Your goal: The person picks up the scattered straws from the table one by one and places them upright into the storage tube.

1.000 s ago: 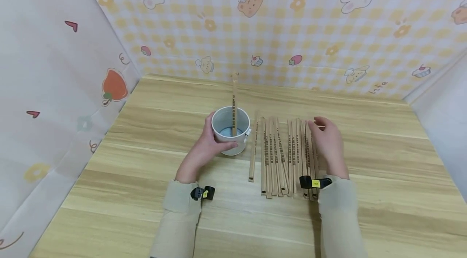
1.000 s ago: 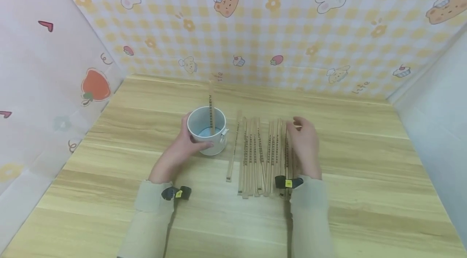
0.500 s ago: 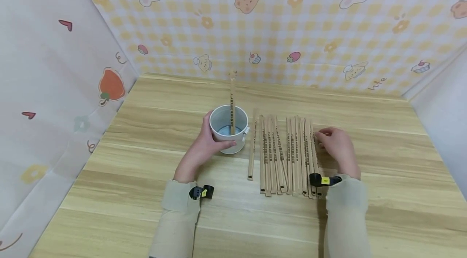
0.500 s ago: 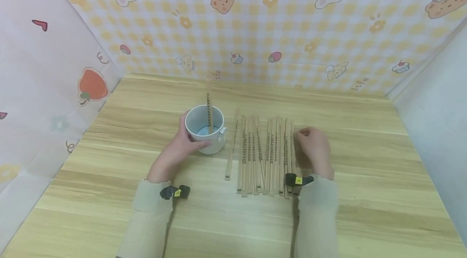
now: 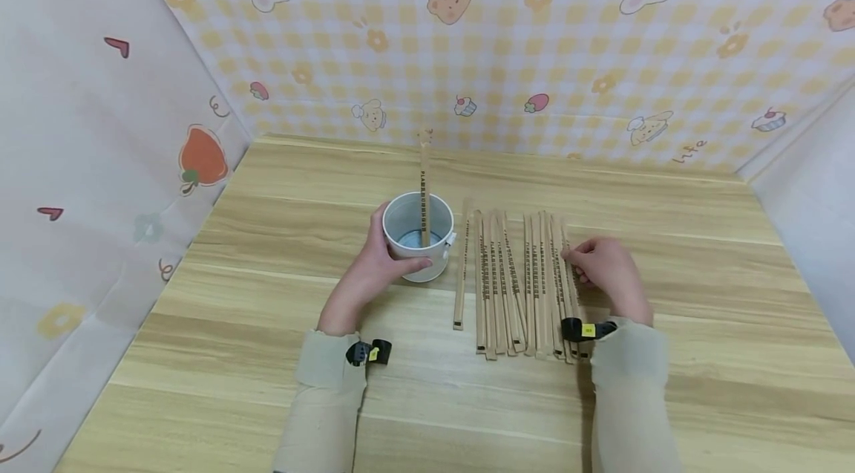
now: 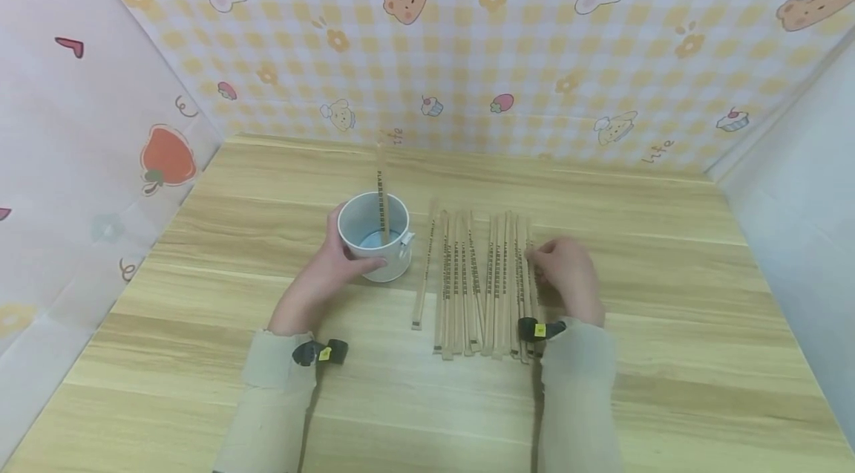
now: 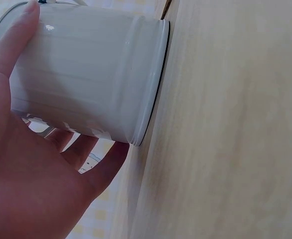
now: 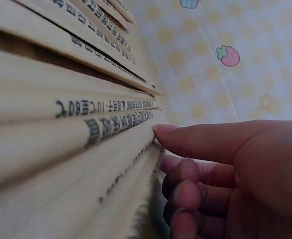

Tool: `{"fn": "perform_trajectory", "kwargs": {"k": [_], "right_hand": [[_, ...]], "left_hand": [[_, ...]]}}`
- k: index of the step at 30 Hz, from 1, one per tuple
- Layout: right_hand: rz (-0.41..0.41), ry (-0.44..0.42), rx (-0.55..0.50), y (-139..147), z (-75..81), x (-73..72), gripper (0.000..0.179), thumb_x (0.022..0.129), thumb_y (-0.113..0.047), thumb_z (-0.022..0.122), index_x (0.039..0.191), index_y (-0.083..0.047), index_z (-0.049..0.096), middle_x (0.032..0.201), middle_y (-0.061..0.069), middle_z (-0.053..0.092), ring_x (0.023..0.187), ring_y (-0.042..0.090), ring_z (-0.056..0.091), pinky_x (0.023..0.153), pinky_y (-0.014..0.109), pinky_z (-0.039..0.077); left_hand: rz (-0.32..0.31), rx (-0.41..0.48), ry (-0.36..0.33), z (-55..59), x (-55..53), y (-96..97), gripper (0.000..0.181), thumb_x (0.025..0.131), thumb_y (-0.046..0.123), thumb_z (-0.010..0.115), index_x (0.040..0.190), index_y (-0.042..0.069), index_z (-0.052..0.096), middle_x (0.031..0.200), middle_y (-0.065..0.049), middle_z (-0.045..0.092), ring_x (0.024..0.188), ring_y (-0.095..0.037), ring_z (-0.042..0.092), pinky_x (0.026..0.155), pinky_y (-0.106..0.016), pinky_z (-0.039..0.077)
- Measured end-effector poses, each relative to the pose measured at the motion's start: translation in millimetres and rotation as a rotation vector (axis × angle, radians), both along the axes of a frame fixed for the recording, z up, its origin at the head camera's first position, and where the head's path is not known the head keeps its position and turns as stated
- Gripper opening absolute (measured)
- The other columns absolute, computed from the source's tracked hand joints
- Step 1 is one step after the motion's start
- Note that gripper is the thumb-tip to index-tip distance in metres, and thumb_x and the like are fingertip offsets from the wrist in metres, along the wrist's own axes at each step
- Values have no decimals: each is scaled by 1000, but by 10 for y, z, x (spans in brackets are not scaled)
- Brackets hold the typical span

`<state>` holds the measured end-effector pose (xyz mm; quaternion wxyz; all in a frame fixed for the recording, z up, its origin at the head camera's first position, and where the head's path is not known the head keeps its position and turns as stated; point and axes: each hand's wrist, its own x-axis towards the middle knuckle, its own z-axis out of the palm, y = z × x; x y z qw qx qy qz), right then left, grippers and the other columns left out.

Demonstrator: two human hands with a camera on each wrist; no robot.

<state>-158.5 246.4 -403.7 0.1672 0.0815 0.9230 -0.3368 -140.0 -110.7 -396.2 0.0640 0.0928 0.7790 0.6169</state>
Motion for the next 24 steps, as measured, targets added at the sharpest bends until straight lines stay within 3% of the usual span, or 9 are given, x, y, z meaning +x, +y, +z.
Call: {"fn": "perform_trajectory", "kwargs": {"k": [3, 8, 13, 24], "right_hand": [[9, 12, 33, -31, 9, -2, 39, 87, -35, 54, 100, 1, 59, 82, 10, 59, 67, 20, 54, 56, 30, 47], [33, -7, 43, -53, 26, -12, 41, 88, -37, 52, 102, 2, 58, 87, 11, 59, 67, 19, 54, 56, 29, 45], [25, -21, 13, -30, 16, -13, 42, 90, -37, 47, 102, 2, 56, 79, 9, 57, 65, 19, 53, 58, 29, 45], [-32, 53, 18, 37, 62, 17, 41, 90, -40, 42, 103, -2, 52, 75, 10, 56, 68, 22, 53, 56, 29, 42]], "left_hand": [[-10, 11, -12, 122, 49, 18, 99, 67, 9, 77, 137, 13, 7, 135, -11, 27, 121, -35, 29, 98, -46, 29], [1, 8, -13, 128, 58, 18, 100, 67, 9, 78, 138, 14, 7, 135, -11, 27, 121, -35, 29, 97, -47, 29], [10, -9, -21, 128, 71, 14, 100, 68, 11, 78, 138, 15, 7, 135, -12, 26, 122, -36, 29, 97, -47, 29], [5, -18, -13, 114, 71, 10, 100, 67, 13, 78, 138, 16, 8, 135, -12, 27, 121, -35, 30, 97, -47, 29]]}}
